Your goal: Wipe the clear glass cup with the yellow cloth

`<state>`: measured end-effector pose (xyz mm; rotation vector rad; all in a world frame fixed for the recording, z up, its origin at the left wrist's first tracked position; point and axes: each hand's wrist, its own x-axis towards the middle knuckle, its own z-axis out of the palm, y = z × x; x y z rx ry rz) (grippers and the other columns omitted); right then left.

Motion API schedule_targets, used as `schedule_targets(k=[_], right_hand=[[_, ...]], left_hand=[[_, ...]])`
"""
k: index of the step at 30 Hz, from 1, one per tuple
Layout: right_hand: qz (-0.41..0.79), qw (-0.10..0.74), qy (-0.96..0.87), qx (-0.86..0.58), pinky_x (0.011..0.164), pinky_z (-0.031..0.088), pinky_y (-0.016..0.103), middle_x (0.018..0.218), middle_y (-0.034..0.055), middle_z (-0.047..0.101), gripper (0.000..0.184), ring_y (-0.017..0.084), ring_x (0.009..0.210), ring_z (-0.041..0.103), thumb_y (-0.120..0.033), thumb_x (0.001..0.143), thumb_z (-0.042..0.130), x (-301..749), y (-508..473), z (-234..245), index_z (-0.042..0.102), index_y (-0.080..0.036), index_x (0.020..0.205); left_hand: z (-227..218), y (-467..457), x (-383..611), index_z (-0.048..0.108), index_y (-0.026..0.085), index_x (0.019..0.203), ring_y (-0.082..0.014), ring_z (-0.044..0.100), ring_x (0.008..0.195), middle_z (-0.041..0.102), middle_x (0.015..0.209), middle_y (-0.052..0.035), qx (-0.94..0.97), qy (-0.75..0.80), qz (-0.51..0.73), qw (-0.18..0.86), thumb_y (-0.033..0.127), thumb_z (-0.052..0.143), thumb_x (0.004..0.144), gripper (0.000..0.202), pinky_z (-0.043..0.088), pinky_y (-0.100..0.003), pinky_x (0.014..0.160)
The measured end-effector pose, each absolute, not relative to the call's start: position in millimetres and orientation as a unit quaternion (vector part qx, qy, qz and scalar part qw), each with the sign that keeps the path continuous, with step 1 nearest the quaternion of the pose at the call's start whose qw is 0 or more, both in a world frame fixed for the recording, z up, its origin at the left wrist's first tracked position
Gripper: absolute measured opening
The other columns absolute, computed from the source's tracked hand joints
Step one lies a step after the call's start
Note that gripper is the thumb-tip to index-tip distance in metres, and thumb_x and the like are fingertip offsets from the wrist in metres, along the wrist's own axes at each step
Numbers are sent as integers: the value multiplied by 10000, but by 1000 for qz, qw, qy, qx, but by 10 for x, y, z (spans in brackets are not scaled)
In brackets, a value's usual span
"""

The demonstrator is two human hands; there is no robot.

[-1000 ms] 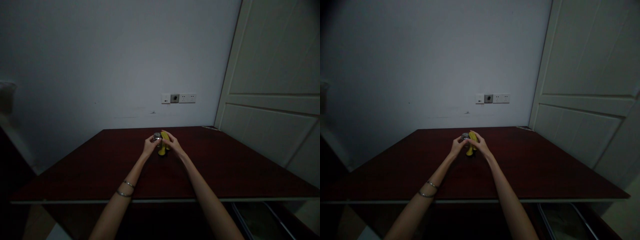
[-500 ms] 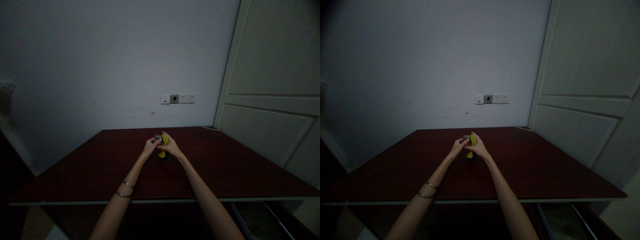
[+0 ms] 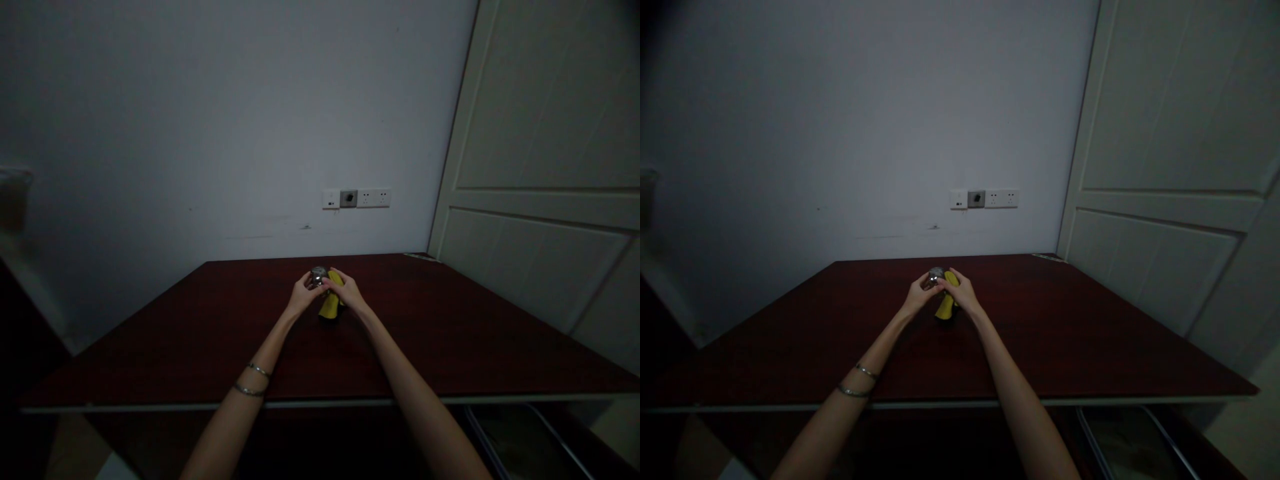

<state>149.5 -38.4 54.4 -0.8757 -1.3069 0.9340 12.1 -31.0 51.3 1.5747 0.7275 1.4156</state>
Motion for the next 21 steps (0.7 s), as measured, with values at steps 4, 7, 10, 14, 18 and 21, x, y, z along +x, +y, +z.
schedule_targets(k=[4,7,10,14,18,21], right_hand=[[392,596,-596,-367,772,482,330,1012,101,634,599,190,855,610,-426,625,645,1495,-333,496,526,-130,1132],[377,599,-602,-370,729,487,309,966,84,635,568,172,806,608,-471,681,576,1515,-291,468,499,-153,1146],[327,634,-585,-387,689,485,289,942,77,619,517,164,781,595,-511,717,510,1546,-262,457,492,-166,1101],[251,687,-540,-417,693,475,302,885,73,619,457,173,771,583,-513,716,512,1584,-281,496,499,-157,1002],[253,689,-566,-377,756,469,321,926,84,646,384,192,823,598,-468,688,575,1589,-382,595,575,-154,910],[280,666,-611,-325,861,436,340,1070,82,624,355,210,969,575,-427,691,592,1567,-463,656,625,-174,938]], left_hand=[[500,-285,113,548,103,1013,-182,596,909,614,1042,-121,618,321,581,421,278,736,554,526,457,-315,837],[491,-282,107,544,102,1009,-179,596,902,619,1022,-117,621,323,587,406,253,757,520,555,456,-315,841],[478,-303,120,531,108,1037,-184,586,925,611,1033,-111,629,317,582,406,227,766,501,597,447,-326,863],[460,-364,169,505,112,1094,-207,565,978,587,1083,-119,646,297,550,439,200,772,480,676,430,-350,895],[449,-415,208,505,117,1105,-217,562,984,579,1086,-119,669,263,529,450,200,765,491,672,438,-356,882],[456,-428,208,501,119,1106,-217,570,966,587,1066,-114,667,267,534,445,221,757,510,656,446,-360,867]])
